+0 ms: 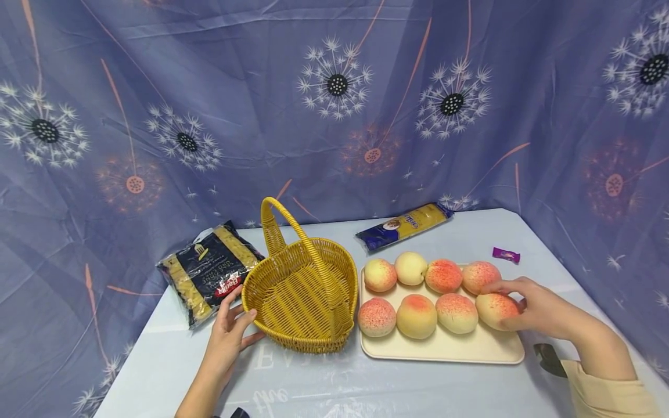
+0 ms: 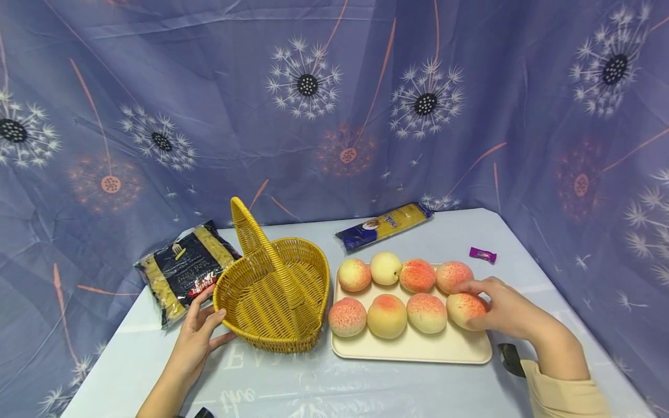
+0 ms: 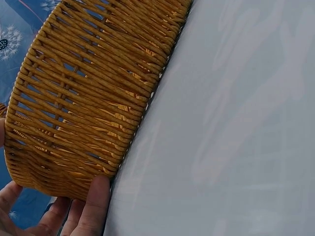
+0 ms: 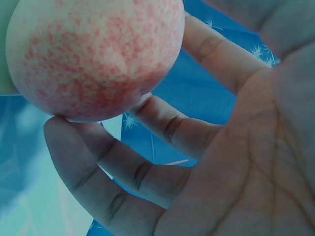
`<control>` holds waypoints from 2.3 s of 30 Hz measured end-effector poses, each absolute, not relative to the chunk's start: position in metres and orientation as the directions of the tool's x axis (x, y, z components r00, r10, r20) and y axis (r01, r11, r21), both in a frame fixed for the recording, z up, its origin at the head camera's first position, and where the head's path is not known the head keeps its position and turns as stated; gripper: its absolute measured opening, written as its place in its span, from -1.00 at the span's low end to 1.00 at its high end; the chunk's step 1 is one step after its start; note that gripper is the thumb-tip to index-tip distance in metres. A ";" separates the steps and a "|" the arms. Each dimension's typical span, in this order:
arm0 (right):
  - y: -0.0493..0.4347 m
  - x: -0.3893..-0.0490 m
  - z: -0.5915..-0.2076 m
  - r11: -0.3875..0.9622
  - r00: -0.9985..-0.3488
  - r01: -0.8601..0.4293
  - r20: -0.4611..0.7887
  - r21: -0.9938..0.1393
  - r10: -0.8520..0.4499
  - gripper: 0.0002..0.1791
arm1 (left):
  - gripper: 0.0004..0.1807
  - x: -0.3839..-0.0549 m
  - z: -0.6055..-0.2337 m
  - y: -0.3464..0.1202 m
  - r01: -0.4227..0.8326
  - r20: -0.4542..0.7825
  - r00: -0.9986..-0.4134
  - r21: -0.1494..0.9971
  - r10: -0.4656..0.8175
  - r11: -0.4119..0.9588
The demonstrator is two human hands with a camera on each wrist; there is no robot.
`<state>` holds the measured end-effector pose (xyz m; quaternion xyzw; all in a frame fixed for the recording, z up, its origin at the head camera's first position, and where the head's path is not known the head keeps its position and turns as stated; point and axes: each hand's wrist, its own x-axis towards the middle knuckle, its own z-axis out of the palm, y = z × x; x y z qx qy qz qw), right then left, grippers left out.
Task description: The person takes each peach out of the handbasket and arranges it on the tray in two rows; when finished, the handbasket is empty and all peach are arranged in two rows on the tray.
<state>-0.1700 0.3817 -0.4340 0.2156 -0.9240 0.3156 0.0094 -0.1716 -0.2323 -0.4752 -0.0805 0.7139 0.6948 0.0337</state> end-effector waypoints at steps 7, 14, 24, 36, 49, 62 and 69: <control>0.385 -0.167 -0.439 0.721 -0.910 -0.409 0.188 -0.559 -0.371 -0.38 | -0.24 -0.172 -0.475 -0.233 -0.170 -0.167 -0.983 0.985 -0.070 0.032; 0.394 -0.164 -0.442 0.685 -0.909 -0.399 0.168 -0.610 -0.381 -0.40 | -0.23 -0.172 -0.475 -0.232 -0.173 -0.170 -0.983 0.984 -0.075 0.035; 0.399 -0.159 -0.440 0.686 -0.943 -0.281 0.060 -0.671 -0.328 -0.43 | -0.23 -0.172 -0.475 -0.232 -0.174 -0.171 -0.982 0.984 -0.078 0.036; 0.403 -0.160 -0.450 0.652 -0.933 -0.331 0.135 -0.682 -0.333 -0.43 | -0.23 -0.172 -0.475 -0.233 -0.178 -0.175 -0.981 0.983 -0.079 0.035; 0.403 -0.157 -0.450 0.643 -0.927 -0.350 0.152 -0.681 -0.343 -0.43 | -0.23 -0.172 -0.477 -0.233 -0.174 -0.170 -0.982 0.984 -0.080 0.040; 0.403 -0.151 -0.451 0.637 -0.929 -0.348 0.160 -0.688 -0.334 -0.42 | -0.22 -0.172 -0.477 -0.233 -0.178 -0.174 -0.981 0.983 -0.082 0.042; 0.406 -0.152 -0.452 0.627 -0.934 -0.317 0.119 -0.711 -0.337 -0.41 | -0.22 -0.172 -0.477 -0.232 -0.169 -0.165 -0.983 0.984 -0.078 0.048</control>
